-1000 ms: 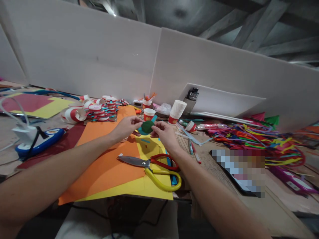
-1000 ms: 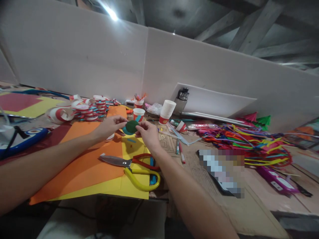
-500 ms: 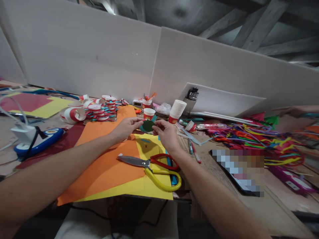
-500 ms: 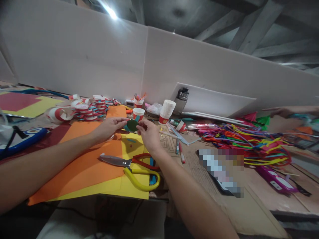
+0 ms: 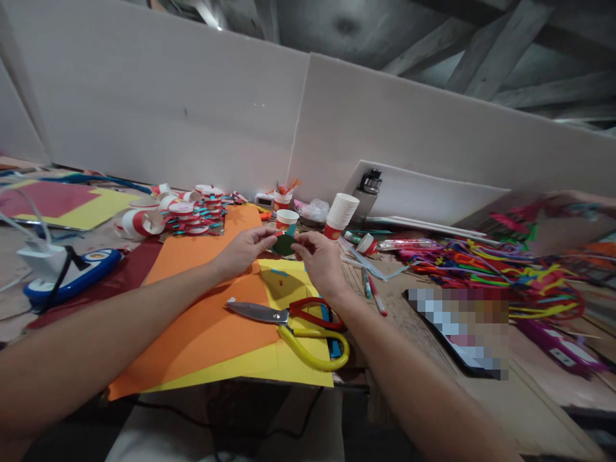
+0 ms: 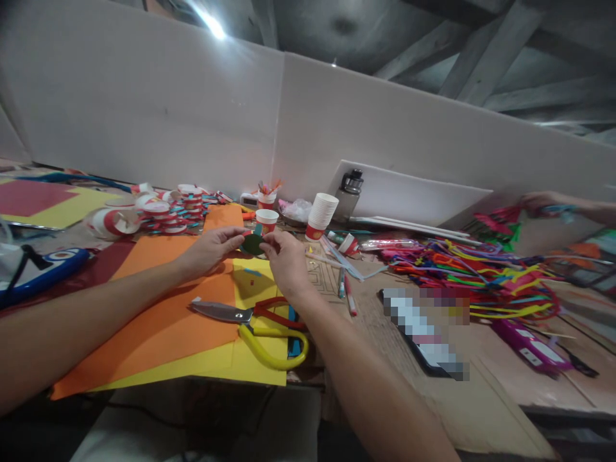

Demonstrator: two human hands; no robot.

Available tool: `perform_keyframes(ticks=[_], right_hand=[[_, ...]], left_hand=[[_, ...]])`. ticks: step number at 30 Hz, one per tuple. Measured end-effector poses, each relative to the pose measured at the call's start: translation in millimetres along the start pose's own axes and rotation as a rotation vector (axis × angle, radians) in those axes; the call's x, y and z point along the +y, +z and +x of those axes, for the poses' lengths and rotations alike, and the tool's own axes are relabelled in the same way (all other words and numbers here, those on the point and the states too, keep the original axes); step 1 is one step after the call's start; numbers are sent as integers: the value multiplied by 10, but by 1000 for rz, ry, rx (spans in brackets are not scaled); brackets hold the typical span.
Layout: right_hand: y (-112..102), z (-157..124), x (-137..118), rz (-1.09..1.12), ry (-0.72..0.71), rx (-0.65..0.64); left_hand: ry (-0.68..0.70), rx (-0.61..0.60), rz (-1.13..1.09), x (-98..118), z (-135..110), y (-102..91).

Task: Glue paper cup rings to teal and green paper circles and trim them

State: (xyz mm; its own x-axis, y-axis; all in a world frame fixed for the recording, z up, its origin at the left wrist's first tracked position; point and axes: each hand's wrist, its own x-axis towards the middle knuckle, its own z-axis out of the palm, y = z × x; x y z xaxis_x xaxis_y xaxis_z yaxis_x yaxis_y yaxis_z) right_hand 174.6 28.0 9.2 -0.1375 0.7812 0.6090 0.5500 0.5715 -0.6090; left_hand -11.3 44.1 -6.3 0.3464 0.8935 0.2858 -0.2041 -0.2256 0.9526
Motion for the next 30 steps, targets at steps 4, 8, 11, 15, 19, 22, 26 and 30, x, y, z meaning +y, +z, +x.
perform_keyframes(ticks=[4, 8, 11, 15, 19, 22, 26, 30], right_hand=[[-10, -5, -79, -58, -48, 21], [-29, -13, -151, -146, -83, 20], [-32, -16, -166, -156, -67, 57], [-20, -12, -161, -20, -9, 50], [2, 4, -133, 121, 78, -19], [13, 14, -104, 224, 149, -60], [9, 24, -90, 309, 203, -93], [2, 34, -88, 318, 221, -105]], left_hand=[[18, -17, 16, 33, -23, 22], [30, -27, 31, 39, -28, 27], [34, -22, 42, 25, -25, 31], [23, -27, 52, 40, -37, 60], [11, -50, 46, 68, -57, 96], [6, -67, 38, 75, -64, 102], [13, -88, 40, 85, -71, 94], [15, -116, 46, 104, -83, 95]])
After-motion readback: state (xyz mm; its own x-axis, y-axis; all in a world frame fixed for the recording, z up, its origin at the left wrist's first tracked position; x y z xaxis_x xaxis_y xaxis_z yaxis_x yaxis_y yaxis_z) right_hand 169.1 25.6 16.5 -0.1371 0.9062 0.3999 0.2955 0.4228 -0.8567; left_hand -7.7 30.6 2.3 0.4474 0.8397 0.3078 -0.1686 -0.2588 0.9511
